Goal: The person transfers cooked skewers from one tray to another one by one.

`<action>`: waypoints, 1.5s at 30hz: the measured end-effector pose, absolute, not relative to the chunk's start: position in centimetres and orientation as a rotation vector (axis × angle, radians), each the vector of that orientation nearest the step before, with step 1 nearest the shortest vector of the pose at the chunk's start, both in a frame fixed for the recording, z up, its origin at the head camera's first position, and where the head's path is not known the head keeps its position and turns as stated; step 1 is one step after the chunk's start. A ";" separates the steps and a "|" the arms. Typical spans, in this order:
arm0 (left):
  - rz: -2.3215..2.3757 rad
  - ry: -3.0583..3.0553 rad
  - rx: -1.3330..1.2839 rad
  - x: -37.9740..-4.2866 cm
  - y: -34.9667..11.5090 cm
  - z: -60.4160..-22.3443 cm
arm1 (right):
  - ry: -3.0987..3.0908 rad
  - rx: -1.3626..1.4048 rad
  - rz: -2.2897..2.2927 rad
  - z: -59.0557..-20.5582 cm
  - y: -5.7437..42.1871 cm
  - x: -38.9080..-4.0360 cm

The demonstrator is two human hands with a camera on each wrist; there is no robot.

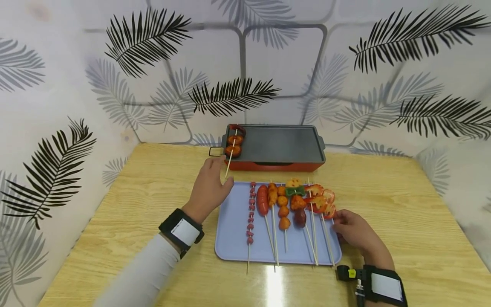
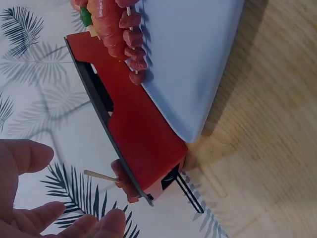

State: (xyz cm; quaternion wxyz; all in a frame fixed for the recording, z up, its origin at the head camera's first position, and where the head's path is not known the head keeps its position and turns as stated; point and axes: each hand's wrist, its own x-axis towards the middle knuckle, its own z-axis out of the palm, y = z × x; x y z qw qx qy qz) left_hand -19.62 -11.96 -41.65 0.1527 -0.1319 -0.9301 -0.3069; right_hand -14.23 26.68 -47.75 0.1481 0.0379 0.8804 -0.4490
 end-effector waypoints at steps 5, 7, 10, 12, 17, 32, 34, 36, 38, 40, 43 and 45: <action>-0.921 -2.698 -0.357 -21.6 -12.1 -41.5 | 2.503 0.129 -1.327 -47.8 26.6 -14.1; -0.945 -2.719 -0.335 -22.5 -12.2 -41.4 | 2.494 0.145 -1.329 -47.8 26.6 -14.1; -0.974 -2.752 -0.318 -23.6 -12.2 -41.3 | 2.498 0.140 -1.326 -47.7 26.6 -14.2; -0.991 -2.785 -0.297 -24.3 -12.1 -41.1 | 2.509 0.136 -1.318 -47.7 26.6 -14.2; -1.009 -2.875 -0.245 -25.5 -11.9 -40.5 | 2.530 0.121 -1.313 -47.7 26.6 -14.2; -1.092 -3.248 0.000 -27.8 -11.7 -39.6 | 2.470 0.173 -1.314 -47.7 26.7 -14.2; -1.082 -3.277 0.016 -27.9 -11.6 -39.6 | 2.474 0.169 -1.314 -47.7 26.7 -14.2; -1.074 -3.287 0.033 -27.8 -11.6 -39.6 | 2.479 0.166 -1.308 -47.7 26.7 -14.2; -1.059 -3.289 0.047 -27.8 -11.4 -39.6 | 2.485 0.167 -1.298 -47.7 26.7 -14.2; -1.048 -3.290 0.063 -27.8 -11.2 -39.6 | 2.488 0.167 -1.295 -47.7 26.7 -14.2; -1.020 -3.308 0.083 -27.7 -10.7 -39.5 | 2.489 0.174 -1.296 -47.8 26.8 -14.2; -0.997 -3.323 0.099 -27.7 -10.5 -39.4 | 2.488 0.171 -1.299 -47.8 26.8 -14.2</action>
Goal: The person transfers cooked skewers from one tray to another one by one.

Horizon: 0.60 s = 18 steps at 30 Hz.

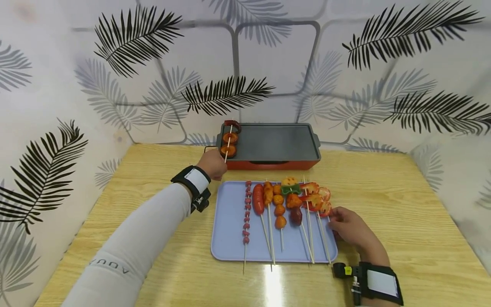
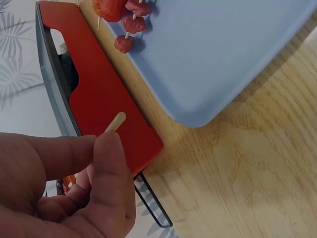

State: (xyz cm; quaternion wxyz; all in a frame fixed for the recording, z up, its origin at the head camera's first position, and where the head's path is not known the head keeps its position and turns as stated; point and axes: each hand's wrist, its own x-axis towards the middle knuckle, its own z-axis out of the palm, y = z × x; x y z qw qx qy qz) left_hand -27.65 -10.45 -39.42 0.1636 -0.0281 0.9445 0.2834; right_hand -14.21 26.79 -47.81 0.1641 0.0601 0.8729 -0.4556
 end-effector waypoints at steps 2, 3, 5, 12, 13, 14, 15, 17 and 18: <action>0.789 2.693 -0.091 -27.5 -10.3 -39.4 | 2.489 0.176 -1.300 -47.9 26.8 -14.2; 0.781 2.696 -0.093 -27.5 -10.2 -39.3 | 2.490 0.176 -1.301 -47.9 26.8 -14.2; 0.760 2.710 -0.075 -27.4 -10.3 -39.2 | 2.491 0.170 -1.298 -47.8 26.7 -14.2; 0.632 2.823 0.088 -27.2 -11.0 -39.2 | 2.482 0.167 -1.284 -47.6 26.6 -14.3; 0.624 2.841 0.099 -27.2 -11.1 -39.4 | 2.481 0.171 -1.284 -47.6 26.6 -14.2; 0.623 2.859 0.114 -27.2 -11.2 -39.5 | 2.484 0.167 -1.286 -47.6 26.6 -14.2; 0.637 2.872 0.126 -27.1 -11.2 -39.7 | 2.486 0.164 -1.289 -47.6 26.6 -14.2; 0.682 2.895 0.139 -26.9 -11.4 -39.9 | 2.492 0.157 -1.297 -47.7 26.6 -14.2; 0.697 2.907 0.147 -26.8 -11.4 -40.0 | 2.496 0.152 -1.298 -47.7 26.6 -14.2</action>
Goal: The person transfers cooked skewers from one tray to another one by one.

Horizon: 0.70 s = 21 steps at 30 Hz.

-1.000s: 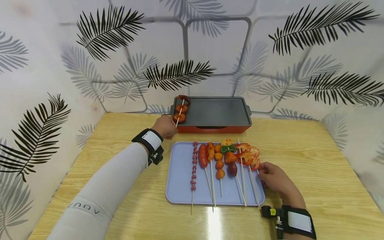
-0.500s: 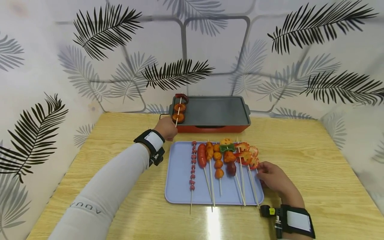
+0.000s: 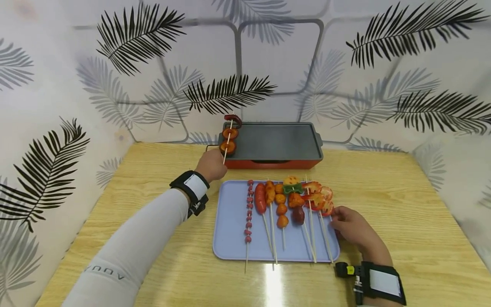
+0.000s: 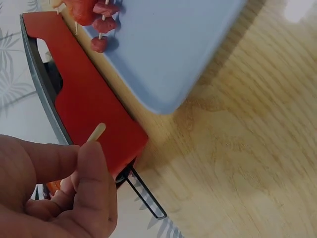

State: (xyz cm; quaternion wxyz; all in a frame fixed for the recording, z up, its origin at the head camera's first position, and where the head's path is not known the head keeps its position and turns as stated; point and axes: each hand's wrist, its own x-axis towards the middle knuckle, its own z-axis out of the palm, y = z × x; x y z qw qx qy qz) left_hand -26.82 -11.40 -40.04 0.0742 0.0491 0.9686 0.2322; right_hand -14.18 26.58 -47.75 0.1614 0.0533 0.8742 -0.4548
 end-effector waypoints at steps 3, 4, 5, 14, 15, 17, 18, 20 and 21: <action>0.748 2.937 0.158 -26.4 -11.2 -40.0 | 2.505 0.149 -1.300 -47.8 26.7 -14.1; 0.762 2.945 0.156 -26.2 -11.1 -39.9 | 2.509 0.144 -1.296 -47.9 26.8 -14.1; 0.771 2.956 0.155 -25.9 -10.9 -39.8 | 2.513 0.140 -1.294 -47.9 26.8 -14.1; 1.034 2.993 0.127 -23.4 -10.2 -39.1 | 2.500 0.158 -1.308 -47.9 26.9 -14.2; 1.076 2.990 0.119 -23.1 -10.3 -39.2 | 2.500 0.154 -1.308 -47.9 26.9 -14.3; 1.168 2.974 0.103 -22.4 -10.4 -39.5 | 2.502 0.150 -1.303 -47.9 26.9 -14.3; 1.209 2.972 0.094 -22.1 -10.4 -39.7 | 2.499 0.150 -1.310 -47.9 26.9 -14.3; 1.263 2.989 0.079 -21.5 -10.5 -40.1 | 2.495 0.144 -1.325 -47.9 26.9 -14.2; 1.281 3.006 0.077 -21.2 -10.5 -40.3 | 2.494 0.135 -1.336 -47.9 26.9 -14.2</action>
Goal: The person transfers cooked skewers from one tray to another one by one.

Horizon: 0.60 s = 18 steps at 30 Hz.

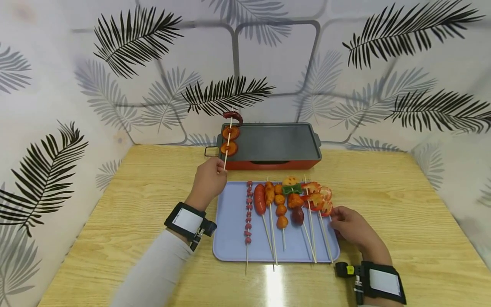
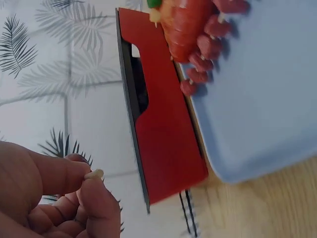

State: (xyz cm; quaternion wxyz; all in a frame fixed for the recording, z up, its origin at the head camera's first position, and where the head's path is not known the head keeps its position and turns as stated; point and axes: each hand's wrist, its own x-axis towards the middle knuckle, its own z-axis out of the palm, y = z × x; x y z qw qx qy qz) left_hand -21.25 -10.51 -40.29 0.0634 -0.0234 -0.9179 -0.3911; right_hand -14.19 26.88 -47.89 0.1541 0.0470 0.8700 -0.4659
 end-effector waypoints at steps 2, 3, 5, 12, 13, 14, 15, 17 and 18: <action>-1.179 -2.729 -0.067 -20.7 -10.6 -40.6 | 2.489 0.123 -1.356 -47.9 26.8 -14.2; -1.166 -2.712 -0.072 -20.4 -10.7 -40.7 | 2.487 0.119 -1.365 -47.9 26.8 -14.1; -1.156 -2.689 -0.064 -19.8 -10.7 -40.8 | 2.489 0.123 -1.365 -47.9 26.7 -14.1; -1.109 -2.669 -0.023 -18.2 -10.4 -40.6 | 2.501 0.133 -1.344 -47.8 26.7 -14.1; -1.107 -2.672 -0.017 -18.0 -10.3 -40.6 | 2.503 0.131 -1.340 -47.8 26.7 -14.1; -1.104 -2.677 -0.013 -17.8 -10.3 -40.5 | 2.502 0.136 -1.337 -47.8 26.7 -14.1; -1.107 -2.677 -0.007 -17.7 -10.2 -40.5 | 2.500 0.139 -1.333 -47.9 26.8 -14.1; -1.108 -2.676 -0.003 -17.4 -10.2 -40.4 | 2.495 0.141 -1.328 -47.9 26.8 -14.2; -1.105 -2.674 -0.004 -17.3 -10.2 -40.5 | 2.492 0.143 -1.328 -47.9 26.8 -14.2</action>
